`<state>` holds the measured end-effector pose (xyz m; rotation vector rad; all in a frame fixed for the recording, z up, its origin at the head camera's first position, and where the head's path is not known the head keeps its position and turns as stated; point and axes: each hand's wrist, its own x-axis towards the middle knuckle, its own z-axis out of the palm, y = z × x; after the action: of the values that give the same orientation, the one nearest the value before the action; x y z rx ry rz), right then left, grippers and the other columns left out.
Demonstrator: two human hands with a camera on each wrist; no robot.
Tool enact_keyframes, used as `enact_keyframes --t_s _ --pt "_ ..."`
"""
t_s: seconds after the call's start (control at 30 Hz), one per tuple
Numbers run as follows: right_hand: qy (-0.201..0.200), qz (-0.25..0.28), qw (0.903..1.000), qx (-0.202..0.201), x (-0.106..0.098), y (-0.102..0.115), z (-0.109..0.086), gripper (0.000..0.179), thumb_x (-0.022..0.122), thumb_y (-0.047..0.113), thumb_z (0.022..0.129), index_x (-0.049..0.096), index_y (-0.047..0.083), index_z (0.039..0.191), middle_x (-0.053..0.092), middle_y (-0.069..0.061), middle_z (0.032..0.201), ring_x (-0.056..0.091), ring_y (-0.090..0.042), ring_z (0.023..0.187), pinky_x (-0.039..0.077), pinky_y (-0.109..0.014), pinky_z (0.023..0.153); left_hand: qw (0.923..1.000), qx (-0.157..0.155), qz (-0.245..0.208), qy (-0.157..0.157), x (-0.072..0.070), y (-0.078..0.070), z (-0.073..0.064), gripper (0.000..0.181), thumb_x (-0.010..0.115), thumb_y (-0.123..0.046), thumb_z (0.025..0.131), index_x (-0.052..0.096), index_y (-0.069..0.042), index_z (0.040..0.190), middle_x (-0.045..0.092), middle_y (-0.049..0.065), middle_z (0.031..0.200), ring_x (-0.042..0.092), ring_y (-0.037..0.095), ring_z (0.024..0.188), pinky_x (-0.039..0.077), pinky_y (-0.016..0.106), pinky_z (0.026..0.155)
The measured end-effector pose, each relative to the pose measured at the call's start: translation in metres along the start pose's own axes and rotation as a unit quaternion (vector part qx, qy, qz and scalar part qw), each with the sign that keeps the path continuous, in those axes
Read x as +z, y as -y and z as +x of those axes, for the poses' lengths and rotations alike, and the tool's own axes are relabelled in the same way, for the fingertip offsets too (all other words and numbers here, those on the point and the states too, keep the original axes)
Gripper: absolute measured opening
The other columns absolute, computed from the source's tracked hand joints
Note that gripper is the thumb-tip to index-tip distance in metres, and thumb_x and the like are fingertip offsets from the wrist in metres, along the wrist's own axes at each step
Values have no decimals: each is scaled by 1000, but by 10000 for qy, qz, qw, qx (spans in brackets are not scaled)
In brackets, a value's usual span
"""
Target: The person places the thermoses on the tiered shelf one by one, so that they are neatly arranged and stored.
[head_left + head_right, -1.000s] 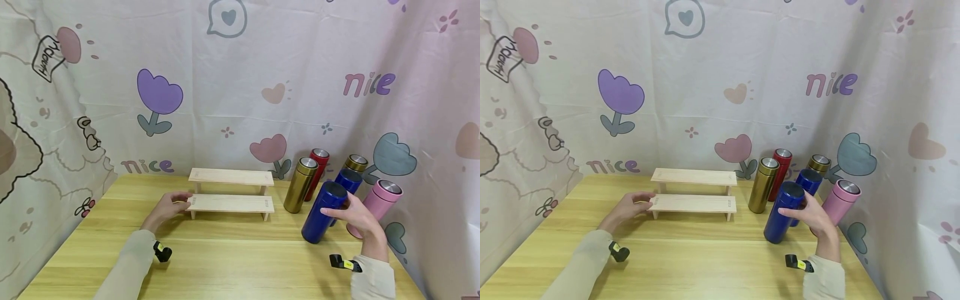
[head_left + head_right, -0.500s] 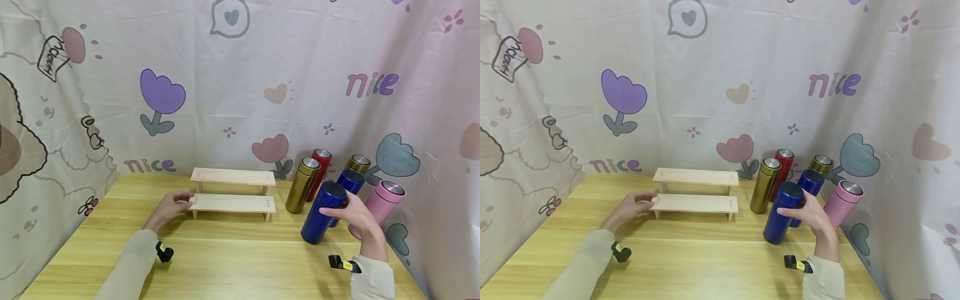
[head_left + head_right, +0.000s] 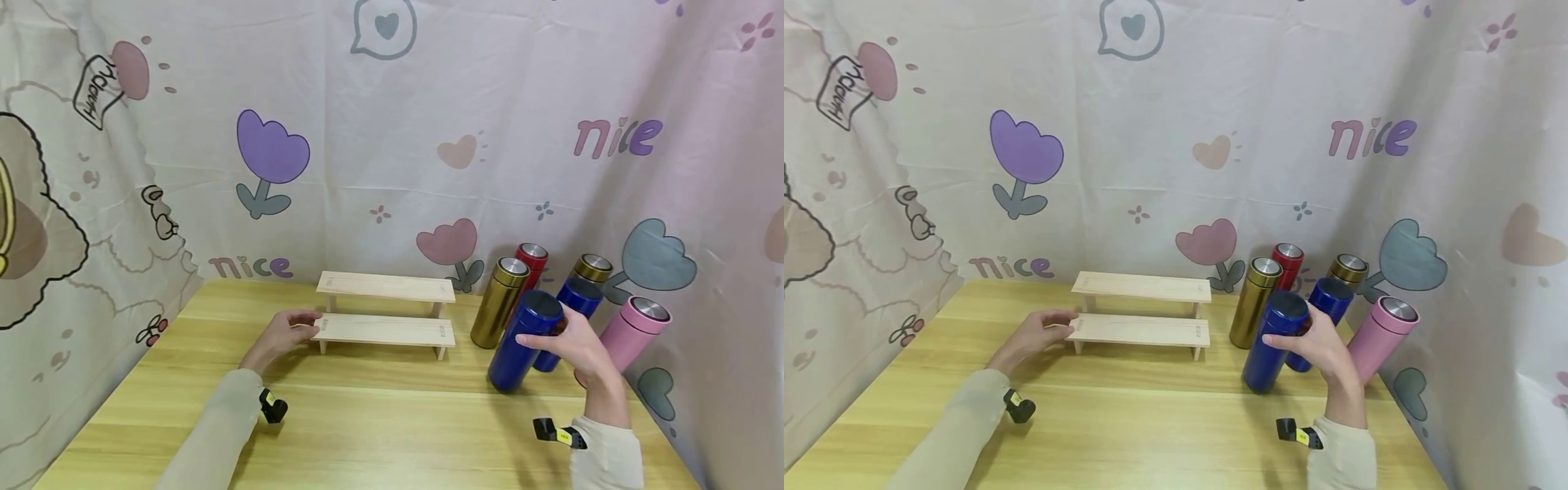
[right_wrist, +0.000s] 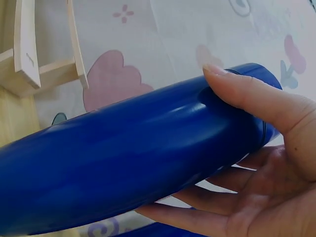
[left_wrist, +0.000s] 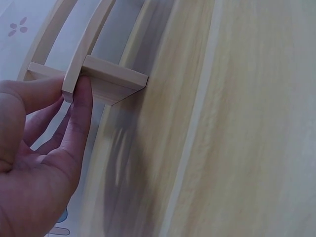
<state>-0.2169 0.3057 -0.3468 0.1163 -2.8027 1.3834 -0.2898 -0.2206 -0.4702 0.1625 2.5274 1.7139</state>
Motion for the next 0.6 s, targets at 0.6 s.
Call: enact_keyframes --t_s 0.6 --pt "-52 -321 9986 -407 9 45 18 85 86 40 84 46 7 151 63 -24 141 59 -44 131 46 -67 107 10000 33 -49 25 0 0 1 43 68 -10 99 61 3 139 59 28 139 67 21 111 57 19 86"
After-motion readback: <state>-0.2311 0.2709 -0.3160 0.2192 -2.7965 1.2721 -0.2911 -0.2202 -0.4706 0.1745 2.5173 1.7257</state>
